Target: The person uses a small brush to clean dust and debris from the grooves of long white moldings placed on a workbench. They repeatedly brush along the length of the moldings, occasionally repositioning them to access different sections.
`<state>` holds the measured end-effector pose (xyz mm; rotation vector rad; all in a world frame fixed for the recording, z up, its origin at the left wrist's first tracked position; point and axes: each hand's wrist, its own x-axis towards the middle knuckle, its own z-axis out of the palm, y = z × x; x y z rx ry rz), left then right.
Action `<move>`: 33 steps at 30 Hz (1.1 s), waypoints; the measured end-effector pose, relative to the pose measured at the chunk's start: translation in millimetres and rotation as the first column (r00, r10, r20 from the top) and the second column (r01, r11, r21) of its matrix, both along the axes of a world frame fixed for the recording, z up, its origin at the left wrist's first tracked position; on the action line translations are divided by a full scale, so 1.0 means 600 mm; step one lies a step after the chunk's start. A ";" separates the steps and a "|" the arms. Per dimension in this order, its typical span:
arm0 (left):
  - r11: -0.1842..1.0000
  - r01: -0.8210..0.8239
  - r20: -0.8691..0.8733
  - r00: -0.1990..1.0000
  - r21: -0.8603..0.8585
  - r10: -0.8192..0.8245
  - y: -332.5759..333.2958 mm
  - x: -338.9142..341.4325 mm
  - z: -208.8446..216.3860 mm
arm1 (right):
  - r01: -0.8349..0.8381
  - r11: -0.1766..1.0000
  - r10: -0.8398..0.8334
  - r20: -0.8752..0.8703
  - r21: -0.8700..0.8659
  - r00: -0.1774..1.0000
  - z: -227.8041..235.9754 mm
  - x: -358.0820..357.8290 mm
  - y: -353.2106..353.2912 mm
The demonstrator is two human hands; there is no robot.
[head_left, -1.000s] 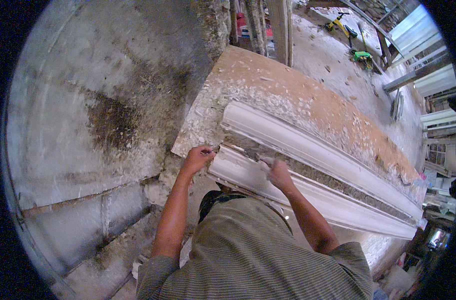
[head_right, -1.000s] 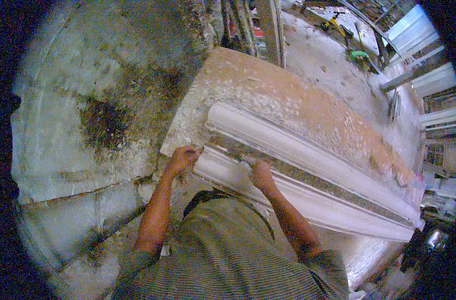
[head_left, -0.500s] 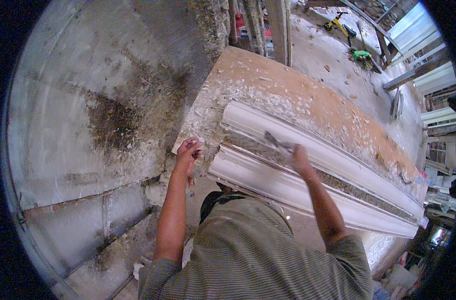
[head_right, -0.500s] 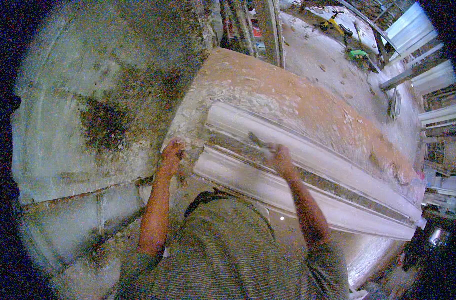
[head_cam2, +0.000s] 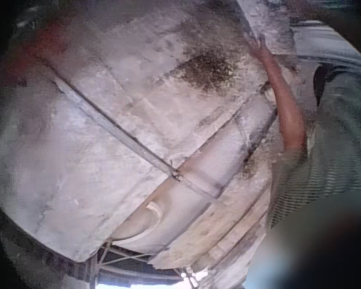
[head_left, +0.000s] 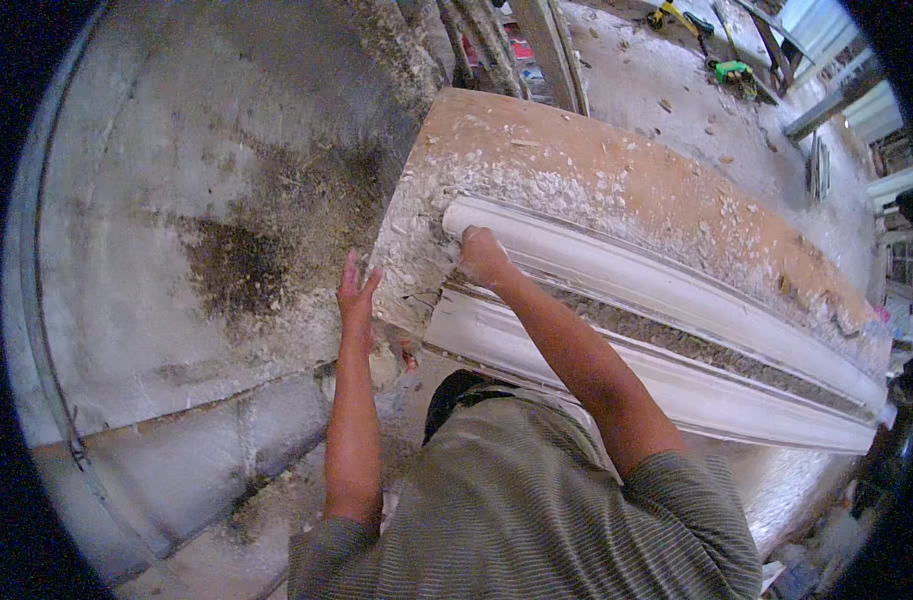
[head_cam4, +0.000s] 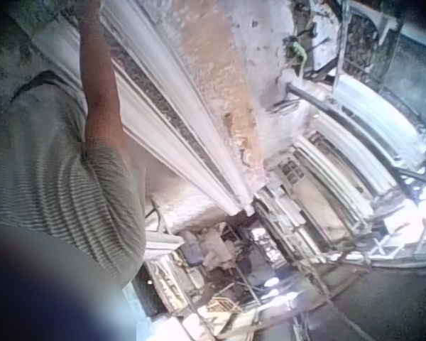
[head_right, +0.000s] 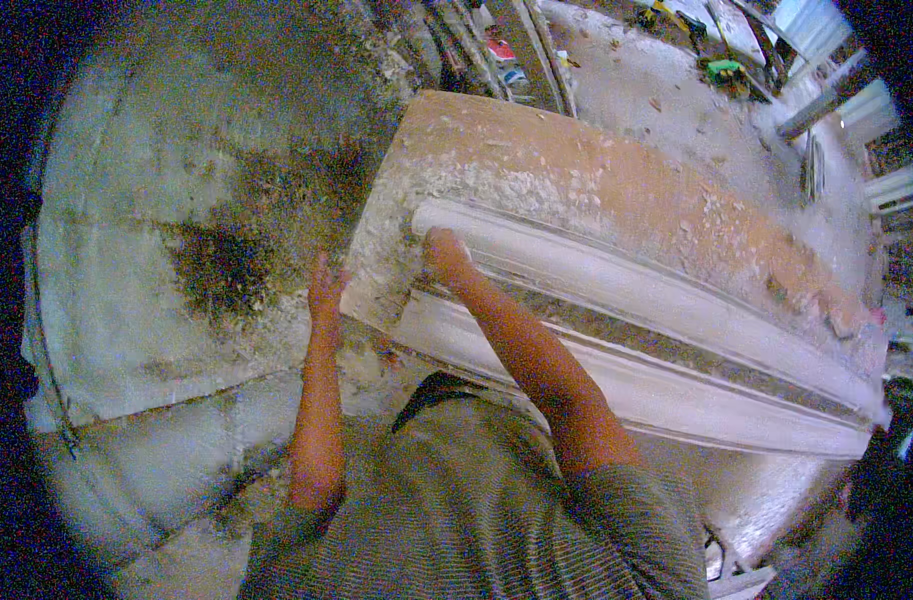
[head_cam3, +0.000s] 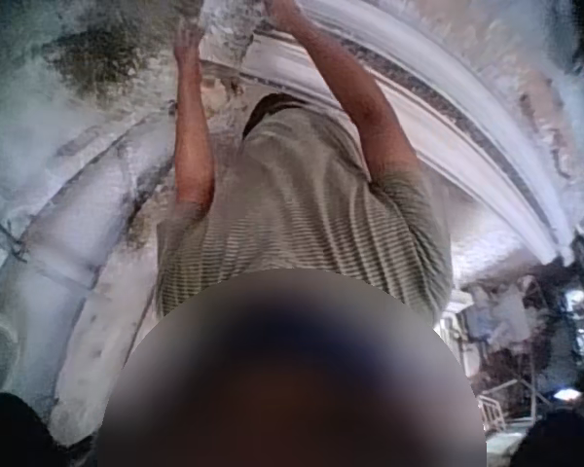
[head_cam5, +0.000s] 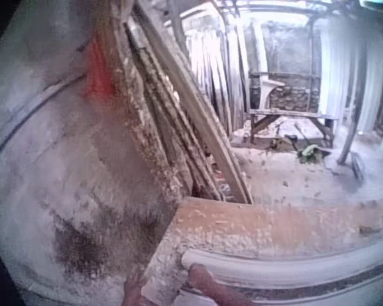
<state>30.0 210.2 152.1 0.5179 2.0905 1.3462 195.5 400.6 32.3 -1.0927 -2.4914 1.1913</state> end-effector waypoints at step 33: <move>0.951 0.308 0.428 0.862 -0.016 -0.272 -0.201 -0.149 -0.074 | 0.164 0.973 -0.176 -0.058 -0.159 0.983 0.114 0.090 -0.081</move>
